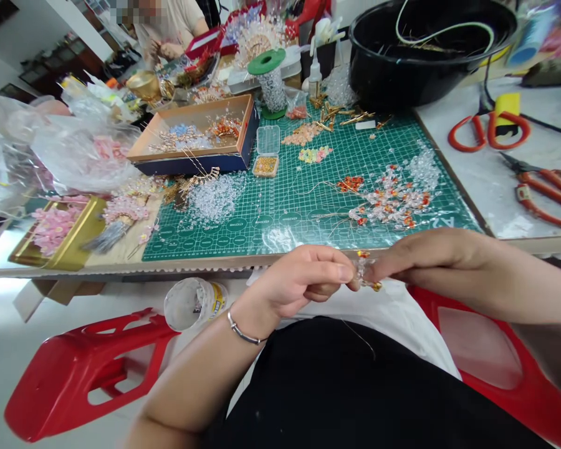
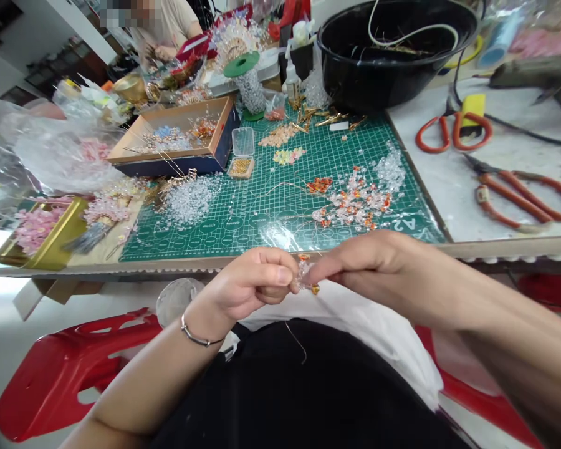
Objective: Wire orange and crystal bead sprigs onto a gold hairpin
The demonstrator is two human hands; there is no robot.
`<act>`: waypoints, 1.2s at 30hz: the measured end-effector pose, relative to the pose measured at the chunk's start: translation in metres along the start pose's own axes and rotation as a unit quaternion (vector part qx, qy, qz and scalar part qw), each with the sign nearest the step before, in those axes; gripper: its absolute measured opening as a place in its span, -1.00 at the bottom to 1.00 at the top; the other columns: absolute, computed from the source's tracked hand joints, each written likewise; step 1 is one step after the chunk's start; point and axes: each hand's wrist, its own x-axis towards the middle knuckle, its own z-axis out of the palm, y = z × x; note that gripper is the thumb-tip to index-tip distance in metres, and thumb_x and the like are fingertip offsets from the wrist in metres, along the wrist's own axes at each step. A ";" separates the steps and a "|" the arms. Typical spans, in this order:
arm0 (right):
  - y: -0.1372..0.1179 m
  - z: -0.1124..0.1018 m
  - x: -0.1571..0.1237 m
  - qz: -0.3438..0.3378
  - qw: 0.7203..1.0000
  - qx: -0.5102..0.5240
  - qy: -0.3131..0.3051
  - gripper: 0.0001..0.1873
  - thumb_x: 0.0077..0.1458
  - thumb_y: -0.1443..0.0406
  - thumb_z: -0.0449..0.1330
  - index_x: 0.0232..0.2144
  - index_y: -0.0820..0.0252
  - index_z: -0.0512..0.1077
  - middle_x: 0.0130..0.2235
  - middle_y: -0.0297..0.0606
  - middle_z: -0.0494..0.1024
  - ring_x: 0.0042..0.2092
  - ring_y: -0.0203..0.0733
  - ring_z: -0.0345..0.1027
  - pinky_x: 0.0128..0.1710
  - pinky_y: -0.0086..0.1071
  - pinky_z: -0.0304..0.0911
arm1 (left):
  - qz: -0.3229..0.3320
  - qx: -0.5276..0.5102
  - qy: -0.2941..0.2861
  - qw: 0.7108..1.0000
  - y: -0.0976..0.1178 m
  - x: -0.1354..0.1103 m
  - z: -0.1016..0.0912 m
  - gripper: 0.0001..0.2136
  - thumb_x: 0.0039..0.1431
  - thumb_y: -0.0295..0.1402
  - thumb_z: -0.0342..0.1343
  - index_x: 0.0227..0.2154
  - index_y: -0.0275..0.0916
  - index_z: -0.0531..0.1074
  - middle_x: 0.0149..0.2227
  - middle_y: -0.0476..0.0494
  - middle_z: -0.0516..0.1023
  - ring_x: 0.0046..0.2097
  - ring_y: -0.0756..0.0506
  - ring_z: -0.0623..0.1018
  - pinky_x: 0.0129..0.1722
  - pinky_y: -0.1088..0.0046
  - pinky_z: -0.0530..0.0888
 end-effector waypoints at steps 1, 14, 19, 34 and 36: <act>0.005 0.004 0.003 0.022 0.998 0.052 0.003 -0.82 0.28 0.17 0.25 -0.23 -0.06 0.69 -0.16 -0.30 0.70 -0.09 -0.17 0.57 -0.05 -0.34 0.41 | 0.016 -0.008 -0.006 1.000 -0.001 0.000 0.000 -0.84 0.10 -0.32 0.32 -0.43 -0.33 0.55 -0.57 0.06 0.36 -0.60 0.16 0.05 -0.58 0.49 -0.09; 0.020 0.042 -0.001 0.066 0.992 0.101 0.035 -0.72 0.30 0.03 0.20 -0.25 0.07 0.52 -0.28 -0.27 0.53 -0.19 -0.18 0.37 -0.17 -0.34 0.29 | 0.108 0.114 0.061 0.986 0.006 -0.007 0.013 -0.78 0.19 -0.21 0.27 -0.38 -0.28 0.52 -0.48 -0.01 0.47 -0.53 0.10 0.17 -0.52 0.48 0.07; 0.002 0.049 -0.007 0.074 0.988 0.009 0.135 -0.69 0.33 -0.03 0.09 -0.10 -0.01 0.43 -0.22 -0.28 0.52 -0.16 -0.11 0.36 -0.19 -0.28 0.30 | 0.100 0.308 0.148 0.935 0.013 -0.019 0.020 -0.81 0.29 -0.26 0.15 -0.39 -0.24 0.48 -0.42 0.01 0.42 -0.37 0.01 0.34 -0.35 0.47 0.28; 0.013 0.064 0.040 0.026 0.959 -0.230 0.164 -0.62 0.32 0.05 0.03 0.00 0.10 0.45 -0.18 -0.13 0.64 -0.17 0.05 0.55 -0.20 -0.09 0.41 | 0.286 0.721 0.363 0.516 -0.002 -0.032 -0.042 -0.81 0.42 -0.41 0.03 -0.31 -0.23 0.50 -0.41 -0.04 0.60 -0.37 -0.05 0.52 -0.31 0.39 0.37; 0.015 0.059 0.039 -0.015 0.944 -0.274 0.182 -0.64 0.30 0.08 0.04 -0.03 0.11 0.48 -0.08 -0.06 0.63 -0.06 0.17 0.53 -0.07 0.06 0.38 | 0.277 0.738 0.368 0.492 -0.002 -0.025 -0.055 -0.79 0.42 -0.40 0.01 -0.33 -0.25 0.50 -0.40 -0.08 0.60 -0.35 -0.09 0.52 -0.33 0.37 0.38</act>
